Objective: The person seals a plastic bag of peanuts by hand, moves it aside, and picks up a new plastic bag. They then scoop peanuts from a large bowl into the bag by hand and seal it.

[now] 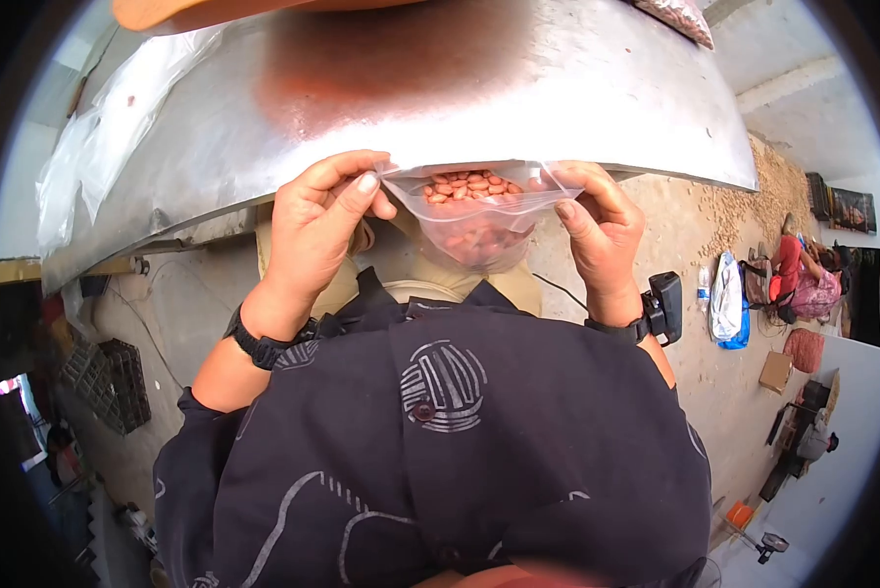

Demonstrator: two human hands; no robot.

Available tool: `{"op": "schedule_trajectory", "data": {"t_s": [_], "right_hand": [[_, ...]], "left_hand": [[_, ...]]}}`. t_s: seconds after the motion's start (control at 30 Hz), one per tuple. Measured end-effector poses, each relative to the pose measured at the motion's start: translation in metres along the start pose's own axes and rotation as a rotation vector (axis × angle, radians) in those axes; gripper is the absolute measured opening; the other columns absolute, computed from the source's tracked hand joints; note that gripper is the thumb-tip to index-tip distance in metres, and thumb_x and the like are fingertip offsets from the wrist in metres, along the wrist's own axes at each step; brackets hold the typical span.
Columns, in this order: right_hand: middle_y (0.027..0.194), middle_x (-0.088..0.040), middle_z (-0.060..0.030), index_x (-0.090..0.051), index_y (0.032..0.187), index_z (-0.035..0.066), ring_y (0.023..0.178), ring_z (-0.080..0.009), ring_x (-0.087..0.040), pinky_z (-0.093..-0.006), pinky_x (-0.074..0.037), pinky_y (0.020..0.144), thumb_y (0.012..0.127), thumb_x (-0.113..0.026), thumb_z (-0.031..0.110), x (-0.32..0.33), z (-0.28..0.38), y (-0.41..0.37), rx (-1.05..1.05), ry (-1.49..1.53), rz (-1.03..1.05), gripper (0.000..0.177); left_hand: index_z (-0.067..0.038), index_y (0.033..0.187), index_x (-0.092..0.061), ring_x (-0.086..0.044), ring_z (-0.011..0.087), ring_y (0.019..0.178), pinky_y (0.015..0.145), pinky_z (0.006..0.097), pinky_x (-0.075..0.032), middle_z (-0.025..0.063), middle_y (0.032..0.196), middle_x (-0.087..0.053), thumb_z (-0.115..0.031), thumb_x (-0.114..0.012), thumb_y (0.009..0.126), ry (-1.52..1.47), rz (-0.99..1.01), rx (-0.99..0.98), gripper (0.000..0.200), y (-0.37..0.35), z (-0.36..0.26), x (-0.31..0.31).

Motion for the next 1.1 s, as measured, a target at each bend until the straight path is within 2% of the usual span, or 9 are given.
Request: {"op": "schedule_trajectory", "data": {"t_s": [0.17,0.27,0.4,0.5,0.7,0.77,0.83,0.93,1.1], "right_hand": [[0.100,-0.063,-0.0148,-0.061,0.100,-0.008,0.093,-0.0219,-0.060,-0.0324,-0.046,0.084,0.085,-0.064,0.009,0.002,-0.008,-0.007,0.031,-0.052,-0.068,0.023],[0.100,-0.063,-0.0144,-0.061,0.100,-0.008,0.092,-0.0201,-0.059,-0.0315,-0.045,0.085,0.085,-0.064,0.009,0.008,-0.018,-0.012,0.040,-0.061,-0.093,0.022],[0.096,-0.064,-0.0090,-0.064,0.097,-0.004,0.085,-0.0137,-0.057,-0.0246,-0.044,0.077,0.084,-0.064,0.004,0.009,-0.017,-0.013,0.053,-0.007,-0.201,0.014],[0.097,-0.063,-0.0135,-0.061,0.100,-0.008,0.090,-0.0176,-0.057,-0.0297,-0.044,0.084,0.088,-0.059,0.004,0.011,-0.010,-0.014,0.107,-0.037,-0.173,0.017],[0.094,-0.063,-0.0151,-0.062,0.096,-0.008,0.087,-0.0182,-0.058,-0.0295,-0.045,0.080,0.088,-0.058,0.004,0.016,0.026,-0.009,0.147,-0.163,-0.102,0.014],[0.086,-0.064,-0.0094,-0.064,0.091,-0.004,0.076,-0.0120,-0.056,-0.0234,-0.045,0.068,0.085,-0.062,0.002,0.017,0.043,-0.009,0.194,-0.178,-0.122,0.010],[0.085,-0.064,-0.0096,-0.064,0.091,-0.005,0.075,-0.0117,-0.056,-0.0233,-0.045,0.067,0.085,-0.062,0.002,0.017,0.047,-0.009,0.194,-0.179,-0.140,0.009],[0.082,-0.064,-0.0059,-0.065,0.090,-0.003,0.072,-0.0092,-0.055,-0.0226,-0.044,0.066,0.086,-0.061,0.004,0.024,0.021,-0.009,0.074,-0.120,-0.216,0.009],[0.083,-0.064,-0.0050,-0.063,0.093,-0.004,0.072,-0.0082,-0.054,-0.0216,-0.044,0.066,0.088,-0.061,0.008,0.023,0.003,0.001,-0.011,0.015,-0.239,0.013]], "left_hand": [[-0.004,0.108,-0.062,-0.047,0.0002,0.055,0.044,0.0158,-0.033,0.0010,0.074,-0.064,-0.012,-0.057,0.090,0.017,-0.019,-0.023,0.021,0.001,0.003,0.003],[-0.004,0.106,-0.063,-0.047,-0.0007,0.056,0.043,0.0155,-0.031,0.0007,0.074,-0.064,-0.012,-0.057,0.090,0.046,-0.011,0.020,0.019,0.000,0.006,0.005],[0.000,0.102,-0.063,-0.054,0.0049,0.062,0.055,0.0174,-0.042,0.0032,0.075,-0.064,-0.006,-0.058,0.088,0.034,-0.034,-0.059,0.016,0.002,0.000,0.003],[0.001,0.098,-0.062,-0.057,0.0084,0.065,0.062,0.0202,-0.047,0.0052,0.080,-0.063,-0.004,-0.058,0.088,0.000,-0.061,-0.131,0.012,-0.001,-0.007,0.003],[0.001,0.093,-0.061,-0.056,0.0081,0.066,0.060,0.0201,-0.047,0.0050,0.086,-0.062,-0.002,-0.056,0.088,0.145,-0.032,-0.338,0.007,-0.013,-0.046,-0.002],[0.000,0.093,-0.061,-0.056,0.0072,0.065,0.055,0.0192,-0.046,0.0046,0.084,-0.062,-0.002,-0.056,0.088,0.128,-0.025,-0.307,0.007,-0.017,-0.053,-0.002],[0.000,0.093,-0.061,-0.055,0.0053,0.064,0.047,0.0169,-0.041,0.0036,0.079,-0.061,-0.005,-0.056,0.088,0.130,-0.016,-0.256,0.008,-0.017,-0.050,-0.002],[0.000,0.093,-0.061,-0.054,0.0046,0.063,0.049,0.0171,-0.040,0.0027,0.075,-0.060,-0.008,-0.057,0.089,0.071,-0.062,0.009,0.010,-0.003,-0.009,0.004],[0.001,0.098,-0.061,-0.055,0.0076,0.064,0.061,0.0205,-0.046,0.0031,0.076,-0.060,-0.009,-0.057,0.090,0.048,-0.026,-0.017,0.013,0.007,-0.011,0.001]]}}
Point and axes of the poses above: each hand's wrist, its own y-axis towards the middle knuckle, its own x-axis out of the back of the hand, z = x × y, the point moved 8 cm from there along y, towards the middle knuckle
